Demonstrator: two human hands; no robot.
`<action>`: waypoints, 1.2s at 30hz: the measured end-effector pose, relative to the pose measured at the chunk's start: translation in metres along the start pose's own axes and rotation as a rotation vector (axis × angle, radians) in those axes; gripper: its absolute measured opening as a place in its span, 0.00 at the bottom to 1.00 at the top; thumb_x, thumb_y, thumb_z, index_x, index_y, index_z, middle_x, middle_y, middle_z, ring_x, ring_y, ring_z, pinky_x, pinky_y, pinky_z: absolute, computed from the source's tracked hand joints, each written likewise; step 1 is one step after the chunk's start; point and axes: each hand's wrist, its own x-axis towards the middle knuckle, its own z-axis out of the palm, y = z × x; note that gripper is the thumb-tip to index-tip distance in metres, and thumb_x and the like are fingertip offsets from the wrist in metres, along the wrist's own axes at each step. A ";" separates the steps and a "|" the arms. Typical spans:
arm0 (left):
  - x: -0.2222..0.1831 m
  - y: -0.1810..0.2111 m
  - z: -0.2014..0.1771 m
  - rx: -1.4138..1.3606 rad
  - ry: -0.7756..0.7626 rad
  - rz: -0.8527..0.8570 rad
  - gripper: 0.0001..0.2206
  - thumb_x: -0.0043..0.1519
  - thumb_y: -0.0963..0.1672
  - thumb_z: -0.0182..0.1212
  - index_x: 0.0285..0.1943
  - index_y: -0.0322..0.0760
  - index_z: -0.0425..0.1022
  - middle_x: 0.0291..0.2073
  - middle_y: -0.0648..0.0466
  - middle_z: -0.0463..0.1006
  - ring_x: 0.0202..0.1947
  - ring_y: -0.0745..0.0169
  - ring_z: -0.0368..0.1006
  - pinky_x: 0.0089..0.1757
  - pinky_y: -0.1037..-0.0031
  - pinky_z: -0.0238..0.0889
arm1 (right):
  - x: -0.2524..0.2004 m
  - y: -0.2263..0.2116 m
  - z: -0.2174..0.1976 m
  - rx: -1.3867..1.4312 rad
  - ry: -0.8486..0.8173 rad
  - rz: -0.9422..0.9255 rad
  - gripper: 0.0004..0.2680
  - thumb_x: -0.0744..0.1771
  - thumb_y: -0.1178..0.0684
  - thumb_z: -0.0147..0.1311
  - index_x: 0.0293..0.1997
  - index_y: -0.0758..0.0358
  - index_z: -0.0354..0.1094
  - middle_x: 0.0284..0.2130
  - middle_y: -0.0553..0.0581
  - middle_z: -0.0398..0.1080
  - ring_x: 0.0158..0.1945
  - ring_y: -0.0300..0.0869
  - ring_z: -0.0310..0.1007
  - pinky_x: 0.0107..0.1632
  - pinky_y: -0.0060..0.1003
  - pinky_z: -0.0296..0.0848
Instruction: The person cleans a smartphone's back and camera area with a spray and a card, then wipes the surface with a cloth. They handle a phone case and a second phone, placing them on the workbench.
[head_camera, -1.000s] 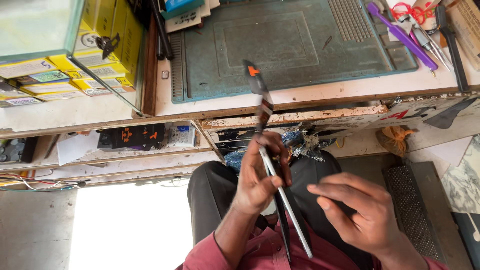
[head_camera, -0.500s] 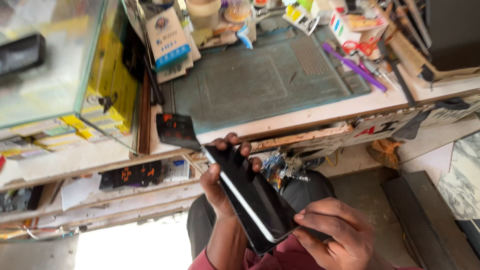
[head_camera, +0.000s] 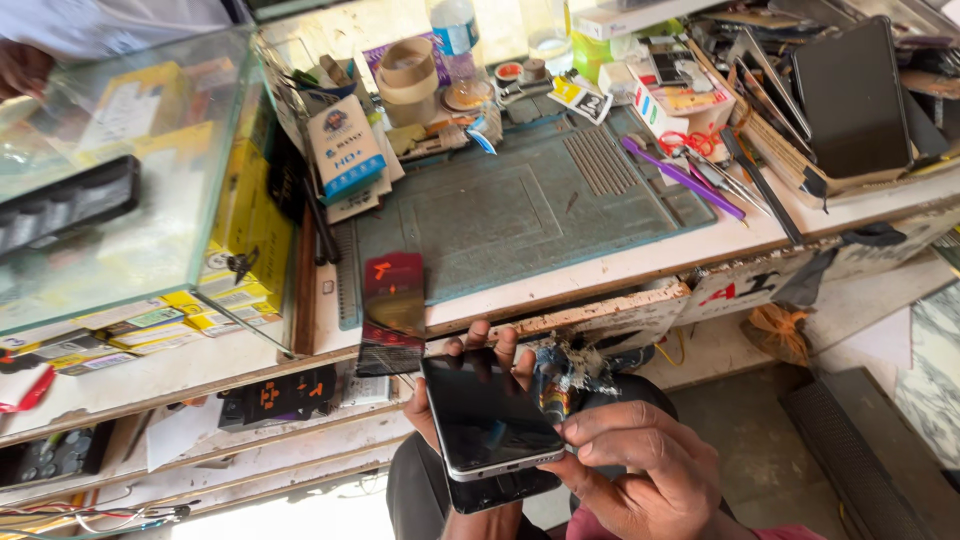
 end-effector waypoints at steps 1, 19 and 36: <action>0.002 0.002 -0.002 -0.003 -0.030 -0.015 0.23 0.64 0.56 0.55 0.57 0.38 0.72 0.62 0.42 0.70 0.65 0.37 0.66 0.58 0.46 0.64 | 0.002 -0.001 0.001 -0.010 -0.009 0.000 0.13 0.61 0.55 0.72 0.38 0.59 0.65 0.33 0.56 0.78 0.39 0.40 0.84 0.42 0.33 0.86; -0.005 -0.001 -0.016 -0.096 -0.104 -0.069 0.25 0.66 0.57 0.45 0.56 0.36 0.75 0.63 0.38 0.71 0.62 0.34 0.69 0.53 0.51 0.65 | 0.014 -0.012 0.003 -0.125 -0.148 -0.142 0.14 0.59 0.54 0.74 0.39 0.60 0.69 0.34 0.54 0.76 0.43 0.44 0.83 0.48 0.41 0.81; -0.014 -0.002 -0.004 -0.045 0.076 -0.059 0.21 0.63 0.54 0.46 0.56 0.42 0.71 0.56 0.46 0.74 0.55 0.41 0.73 0.48 0.50 0.70 | -0.010 0.007 -0.003 -0.092 -0.050 -0.049 0.11 0.63 0.54 0.68 0.42 0.60 0.66 0.34 0.59 0.77 0.40 0.42 0.84 0.45 0.38 0.85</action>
